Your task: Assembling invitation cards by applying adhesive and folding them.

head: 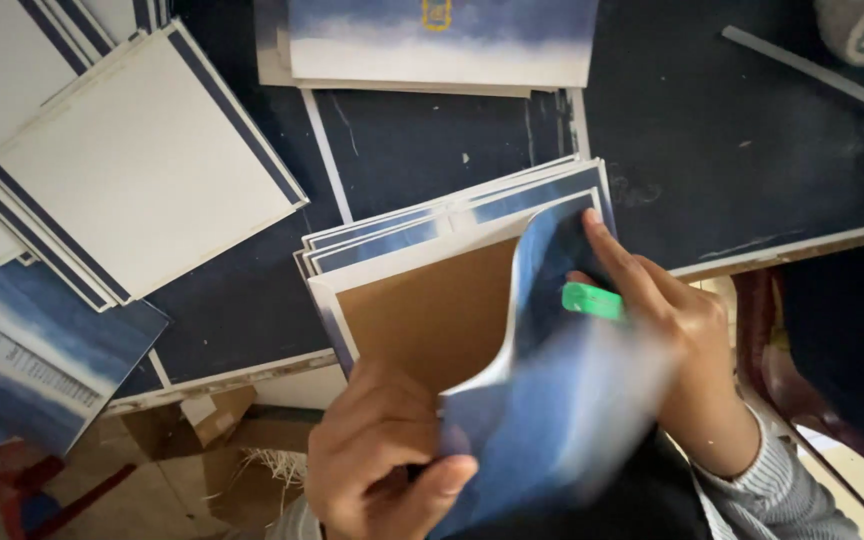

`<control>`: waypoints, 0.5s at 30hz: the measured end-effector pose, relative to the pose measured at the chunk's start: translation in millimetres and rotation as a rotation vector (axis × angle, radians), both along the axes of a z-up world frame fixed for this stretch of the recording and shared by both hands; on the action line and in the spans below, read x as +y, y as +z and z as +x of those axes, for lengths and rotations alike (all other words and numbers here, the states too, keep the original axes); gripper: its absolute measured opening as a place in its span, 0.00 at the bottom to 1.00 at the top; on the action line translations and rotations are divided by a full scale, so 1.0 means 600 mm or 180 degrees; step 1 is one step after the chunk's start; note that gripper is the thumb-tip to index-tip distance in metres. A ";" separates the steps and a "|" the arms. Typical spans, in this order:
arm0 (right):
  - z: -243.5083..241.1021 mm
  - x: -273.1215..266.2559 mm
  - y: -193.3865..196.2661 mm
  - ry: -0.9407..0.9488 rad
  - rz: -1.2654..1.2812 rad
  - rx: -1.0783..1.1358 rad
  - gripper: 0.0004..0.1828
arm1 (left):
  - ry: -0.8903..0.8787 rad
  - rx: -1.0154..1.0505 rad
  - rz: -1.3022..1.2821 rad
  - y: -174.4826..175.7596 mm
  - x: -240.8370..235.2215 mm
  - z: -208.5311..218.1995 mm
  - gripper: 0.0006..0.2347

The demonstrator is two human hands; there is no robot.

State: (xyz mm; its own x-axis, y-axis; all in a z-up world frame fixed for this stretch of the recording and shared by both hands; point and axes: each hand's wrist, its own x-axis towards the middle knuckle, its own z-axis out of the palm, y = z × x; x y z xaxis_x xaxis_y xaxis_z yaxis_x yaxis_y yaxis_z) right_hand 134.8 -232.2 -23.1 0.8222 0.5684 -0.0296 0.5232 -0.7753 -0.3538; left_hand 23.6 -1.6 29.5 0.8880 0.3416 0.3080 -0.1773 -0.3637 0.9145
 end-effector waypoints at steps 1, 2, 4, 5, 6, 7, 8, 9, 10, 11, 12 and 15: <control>-0.001 -0.004 -0.007 0.0019 0.0017 -0.0041 0.32 | 0.0010 -0.0069 -0.0392 -0.018 0.000 -0.014 0.16; -0.003 -0.008 -0.013 0.0038 0.0034 -0.0082 0.32 | 0.0019 -0.0134 -0.0785 -0.036 0.000 -0.028 0.18; -0.001 0.000 -0.006 0.0015 0.0116 -0.0047 0.31 | 0.0341 0.0521 -0.1066 -0.121 0.004 -0.087 0.20; -0.002 0.004 -0.001 -0.0012 0.0183 0.0013 0.31 | 0.0669 0.1204 -0.1352 -0.163 0.007 -0.116 0.22; -0.003 0.005 0.000 -0.0030 0.0181 0.0006 0.31 | 0.0650 0.1201 -0.1352 -0.154 0.001 -0.102 0.22; -0.004 0.007 0.001 0.0037 0.0239 -0.0127 0.29 | 0.0891 0.0947 -0.2260 -0.145 -0.005 -0.088 0.18; -0.006 0.009 0.001 0.0105 0.0297 -0.0260 0.27 | 0.1134 0.0672 -0.3162 -0.137 -0.011 -0.074 0.14; -0.009 0.008 0.002 0.0098 0.0284 -0.0258 0.27 | 0.1128 0.0680 -0.3173 -0.131 -0.014 -0.064 0.14; -0.012 0.008 0.003 0.0151 0.0343 -0.0382 0.26 | 0.1318 0.0838 -0.3017 -0.125 -0.017 -0.055 0.13; -0.014 0.009 0.003 0.0217 0.0417 -0.0510 0.24 | 0.1516 0.0982 -0.2847 -0.120 -0.019 -0.047 0.12; -0.019 0.015 0.024 0.0223 0.0419 -0.0512 0.24 | 0.1520 0.0977 -0.2847 -0.118 -0.019 -0.044 0.12; -0.025 0.026 0.072 0.0792 0.1125 -0.0008 0.24 | 0.1444 0.1088 -0.2601 -0.109 -0.018 -0.035 0.15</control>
State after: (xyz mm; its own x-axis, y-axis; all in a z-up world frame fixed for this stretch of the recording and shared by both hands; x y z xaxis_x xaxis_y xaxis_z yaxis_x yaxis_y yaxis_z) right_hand 119.7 -216.5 20.1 0.6587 0.7242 0.2042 0.6800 -0.4568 -0.5735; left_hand 2.7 -12.7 -36.1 0.6178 0.6639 -0.4213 0.1423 0.4326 0.8903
